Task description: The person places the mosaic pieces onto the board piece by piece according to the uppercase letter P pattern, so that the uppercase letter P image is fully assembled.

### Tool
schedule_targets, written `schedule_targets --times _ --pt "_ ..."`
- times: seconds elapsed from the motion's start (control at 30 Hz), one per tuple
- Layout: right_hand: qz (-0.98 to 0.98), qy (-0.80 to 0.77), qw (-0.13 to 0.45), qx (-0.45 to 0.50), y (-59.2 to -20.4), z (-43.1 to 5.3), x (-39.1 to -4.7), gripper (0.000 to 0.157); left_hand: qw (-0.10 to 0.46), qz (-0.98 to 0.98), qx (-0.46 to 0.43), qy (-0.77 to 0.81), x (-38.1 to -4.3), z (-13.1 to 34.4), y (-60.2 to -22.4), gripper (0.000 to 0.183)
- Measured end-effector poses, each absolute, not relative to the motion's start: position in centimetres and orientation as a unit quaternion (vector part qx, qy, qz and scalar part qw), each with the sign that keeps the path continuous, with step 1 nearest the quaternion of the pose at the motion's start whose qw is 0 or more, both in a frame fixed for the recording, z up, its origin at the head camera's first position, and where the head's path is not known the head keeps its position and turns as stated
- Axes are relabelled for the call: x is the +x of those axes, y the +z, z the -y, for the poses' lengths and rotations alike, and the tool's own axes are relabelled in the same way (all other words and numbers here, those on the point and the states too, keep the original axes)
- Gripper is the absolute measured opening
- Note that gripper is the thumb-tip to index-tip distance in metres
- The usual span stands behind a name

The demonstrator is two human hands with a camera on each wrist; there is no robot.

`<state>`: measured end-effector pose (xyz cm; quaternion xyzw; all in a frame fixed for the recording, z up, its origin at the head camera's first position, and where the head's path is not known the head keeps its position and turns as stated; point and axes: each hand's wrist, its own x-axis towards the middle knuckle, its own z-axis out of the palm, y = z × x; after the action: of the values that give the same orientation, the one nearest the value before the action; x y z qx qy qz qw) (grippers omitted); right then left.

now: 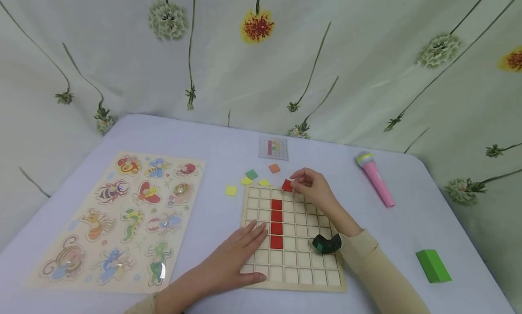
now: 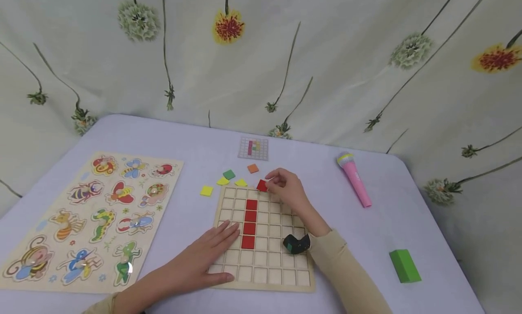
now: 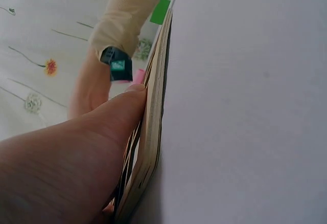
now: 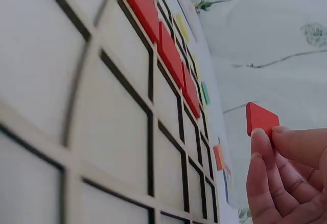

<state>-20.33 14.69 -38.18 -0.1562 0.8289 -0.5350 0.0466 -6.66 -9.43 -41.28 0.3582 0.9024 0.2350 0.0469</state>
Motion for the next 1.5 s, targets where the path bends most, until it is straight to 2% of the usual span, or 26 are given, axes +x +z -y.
schedule_targets --times 0.13,0.33,0.5,0.8,1.1,1.3,1.4,1.5 --pt "-0.801 -0.562 0.091 -0.184 -37.7 -14.7 -17.6 0.017 0.041 -0.905 0.355 0.233 -6.9 9.6 -41.2 0.085" --pt "-0.794 -0.532 0.16 -0.245 -38.1 -14.2 -13.7 0.014 0.059 -0.908 0.345 0.228 -7.0 9.7 -41.2 0.087" --pt "-0.801 -0.502 0.182 -0.269 -38.5 -13.9 -11.6 0.013 0.065 -0.908 0.343 0.23 -7.0 9.6 -41.1 0.086" --pt "-0.826 -0.415 0.155 -0.348 -38.7 -13.9 -10.4 0.013 0.056 -0.908 0.348 0.225 -7.0 9.5 -41.4 0.086" --pt "-0.824 -0.418 0.156 -0.348 -38.7 -14.1 -10.2 0.013 0.064 -0.904 0.349 0.24 -6.8 9.4 -40.9 0.084" --pt "-0.867 -0.315 0.063 -0.38 -38.7 -13.6 -9.4 0.011 0.063 -0.905 0.351 0.232 -6.7 9.3 -41.0 0.084" --pt "-0.88 -0.277 0.039 -0.385 -38.3 -13.2 -9.4 0.008 0.062 -0.905 0.352 0.232 -6.8 9.3 -41.1 0.085" --pt "-0.877 -0.292 0.037 -0.38 -37.3 -13.0 -11.0 0.007 0.063 -0.904 0.352 0.235 -6.8 9.3 -41.3 0.085"
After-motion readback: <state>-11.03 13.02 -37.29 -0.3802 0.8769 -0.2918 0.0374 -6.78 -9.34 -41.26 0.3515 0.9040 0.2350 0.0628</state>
